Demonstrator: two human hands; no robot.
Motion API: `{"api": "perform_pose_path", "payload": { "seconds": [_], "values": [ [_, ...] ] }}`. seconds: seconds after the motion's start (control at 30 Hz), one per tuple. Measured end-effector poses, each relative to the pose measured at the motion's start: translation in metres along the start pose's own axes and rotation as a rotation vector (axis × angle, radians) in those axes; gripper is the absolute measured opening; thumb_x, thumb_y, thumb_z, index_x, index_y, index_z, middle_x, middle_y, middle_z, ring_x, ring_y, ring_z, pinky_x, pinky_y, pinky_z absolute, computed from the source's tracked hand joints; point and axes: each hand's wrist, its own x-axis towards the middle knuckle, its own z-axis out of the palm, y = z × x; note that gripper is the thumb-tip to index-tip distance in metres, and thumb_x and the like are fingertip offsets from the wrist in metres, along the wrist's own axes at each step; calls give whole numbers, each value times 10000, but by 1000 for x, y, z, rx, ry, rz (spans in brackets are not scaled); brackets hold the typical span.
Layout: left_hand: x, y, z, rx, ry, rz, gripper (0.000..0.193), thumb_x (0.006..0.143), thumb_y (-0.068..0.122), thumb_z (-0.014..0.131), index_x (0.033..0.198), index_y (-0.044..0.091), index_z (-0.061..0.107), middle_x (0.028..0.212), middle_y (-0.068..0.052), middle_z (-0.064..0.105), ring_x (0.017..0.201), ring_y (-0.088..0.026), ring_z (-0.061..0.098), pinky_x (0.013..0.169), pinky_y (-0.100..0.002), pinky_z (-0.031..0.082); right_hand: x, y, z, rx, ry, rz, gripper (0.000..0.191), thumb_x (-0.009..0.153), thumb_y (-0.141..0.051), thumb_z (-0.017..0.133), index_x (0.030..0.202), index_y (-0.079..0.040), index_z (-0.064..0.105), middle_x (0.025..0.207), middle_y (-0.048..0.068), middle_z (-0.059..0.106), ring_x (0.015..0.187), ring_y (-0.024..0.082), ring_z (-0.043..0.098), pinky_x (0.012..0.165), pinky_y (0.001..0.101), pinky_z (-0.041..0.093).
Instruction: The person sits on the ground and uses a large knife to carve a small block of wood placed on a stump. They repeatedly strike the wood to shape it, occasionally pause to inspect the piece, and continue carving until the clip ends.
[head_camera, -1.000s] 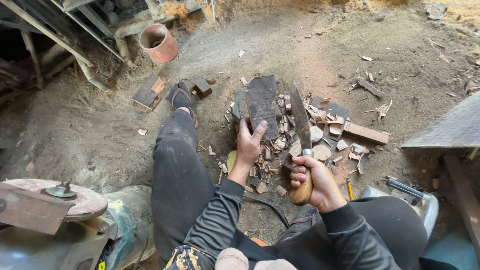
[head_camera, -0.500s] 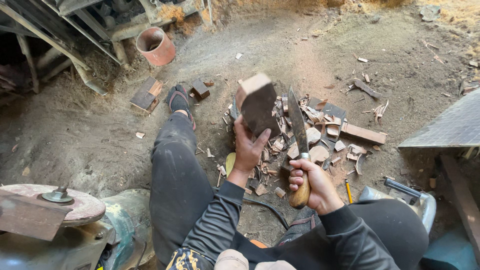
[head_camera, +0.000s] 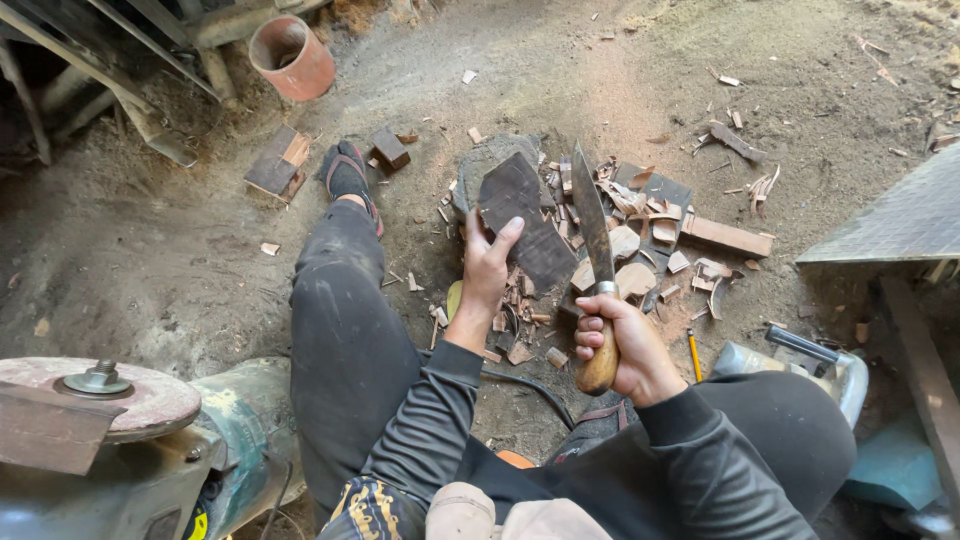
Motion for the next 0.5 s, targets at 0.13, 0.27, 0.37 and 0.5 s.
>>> {"api": "perform_pose_path", "payload": {
  "seconds": [0.13,0.27,0.37,0.5],
  "values": [
    [6,5,-2,-7,45,14,592,911,236,717,1352,7,395,1240,-139,565,1174,-258,592,1085,-435,501,-2,-2,1,6,9,-2,219,922,-126,611,848,-166,408,591,-86,424,453,38,427,452,251,388],
    [13,2,-10,-9,123,-27,612,851,216,720,1350,57,404,1267,-132,555,1177,-260,594,1069,-477,507,-5,-5,3,17,6,-11,223,924,-113,620,848,-160,416,592,-86,424,457,36,425,449,250,388],
    [21,-8,-20,-27,199,-65,614,842,154,730,1333,36,380,1266,-135,558,1181,-276,601,1065,-469,523,-10,-6,5,-26,31,-32,222,921,-120,623,830,-147,422,585,-69,434,451,60,427,442,261,393],
    [42,-29,-32,-44,210,128,672,866,25,732,1425,29,360,1325,-128,525,1231,-248,533,1104,-414,443,-17,-6,12,-166,108,-91,175,908,-125,620,843,-125,458,607,-56,476,474,74,442,446,271,394]
  ]
}}
